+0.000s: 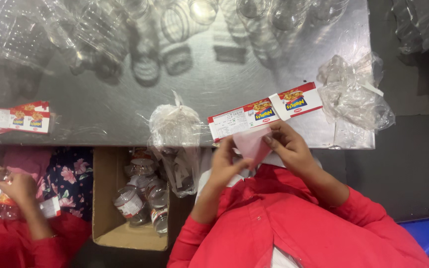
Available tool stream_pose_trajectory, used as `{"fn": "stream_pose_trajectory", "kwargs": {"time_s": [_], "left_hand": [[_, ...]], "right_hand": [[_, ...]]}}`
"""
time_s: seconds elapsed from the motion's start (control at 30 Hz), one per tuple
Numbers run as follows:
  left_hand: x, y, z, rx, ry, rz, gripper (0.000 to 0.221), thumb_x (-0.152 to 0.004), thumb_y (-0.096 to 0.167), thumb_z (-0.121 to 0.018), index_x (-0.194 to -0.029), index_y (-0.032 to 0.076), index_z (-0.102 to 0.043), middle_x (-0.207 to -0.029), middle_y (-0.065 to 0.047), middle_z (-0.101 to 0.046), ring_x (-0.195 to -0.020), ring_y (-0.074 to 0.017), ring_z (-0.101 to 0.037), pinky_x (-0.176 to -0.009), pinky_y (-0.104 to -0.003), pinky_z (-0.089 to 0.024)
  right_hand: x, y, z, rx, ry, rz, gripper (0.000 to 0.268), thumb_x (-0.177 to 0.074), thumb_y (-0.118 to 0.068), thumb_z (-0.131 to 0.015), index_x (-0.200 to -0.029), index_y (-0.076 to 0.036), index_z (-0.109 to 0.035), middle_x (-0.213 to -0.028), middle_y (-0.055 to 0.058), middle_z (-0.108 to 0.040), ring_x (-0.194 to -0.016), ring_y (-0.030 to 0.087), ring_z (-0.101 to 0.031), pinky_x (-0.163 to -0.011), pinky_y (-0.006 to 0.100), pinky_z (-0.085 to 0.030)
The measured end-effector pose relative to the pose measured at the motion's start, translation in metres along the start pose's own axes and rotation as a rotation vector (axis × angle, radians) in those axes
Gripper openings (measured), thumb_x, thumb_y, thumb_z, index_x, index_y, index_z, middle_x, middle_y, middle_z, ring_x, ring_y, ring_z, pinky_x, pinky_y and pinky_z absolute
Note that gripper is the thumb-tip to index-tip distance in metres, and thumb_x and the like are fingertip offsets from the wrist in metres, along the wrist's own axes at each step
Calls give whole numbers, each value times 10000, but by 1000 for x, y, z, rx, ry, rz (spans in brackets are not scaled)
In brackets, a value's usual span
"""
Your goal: The person labels plastic bottles by hand. The person takes a sticker from a sheet, wraps it around a clear plastic bottle, and repeats the process with several bottles, placing some in a cardboard box.
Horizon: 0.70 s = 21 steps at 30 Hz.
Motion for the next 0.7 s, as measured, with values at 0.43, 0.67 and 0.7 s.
{"fn": "stream_pose_trajectory", "kwargs": {"time_s": [0.43, 0.67, 0.7], "left_hand": [[6, -41, 39, 462, -44, 112, 221, -973, 76, -679, -1165, -31, -692, -1068, -46, -724, -974, -118, -654, -870, -275, -529], [8, 18, 8, -250, -244, -90, 144, -1012, 81, -687, -1111, -22, -705, -886, -19, -600, -800, -97, -548, -729, -236, -465], [6, 27, 4, -345, -251, -120, 143, -1000, 78, -703, -1102, -22, -705, -858, -21, -582, -770, -100, -534, -708, -237, -455]], "right_hand": [[29, -102, 86, -196, 665, 522, 436, -1055, 24, -601, -1453, -69, -449, -1426, 150, -576, -1383, 261, -563, -1219, 425, -487], [34, -118, -15, 754, 223, 540, 320, -1003, -54, -677, -1313, -38, -596, -1427, 178, -574, -1345, 310, -561, -1083, 377, -488], [20, -97, -22, 735, 74, 279, 404, -933, -117, -712, -1316, -51, -604, -1305, 116, -636, -1169, 236, -611, -900, 339, -506]]}}
Point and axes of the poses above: each hand's wrist, its own x-axis away from the middle knuckle, its own z-axis out of the back of the hand, y = z × x, the point moved 6 cm from there along -x, towards the middle knuckle
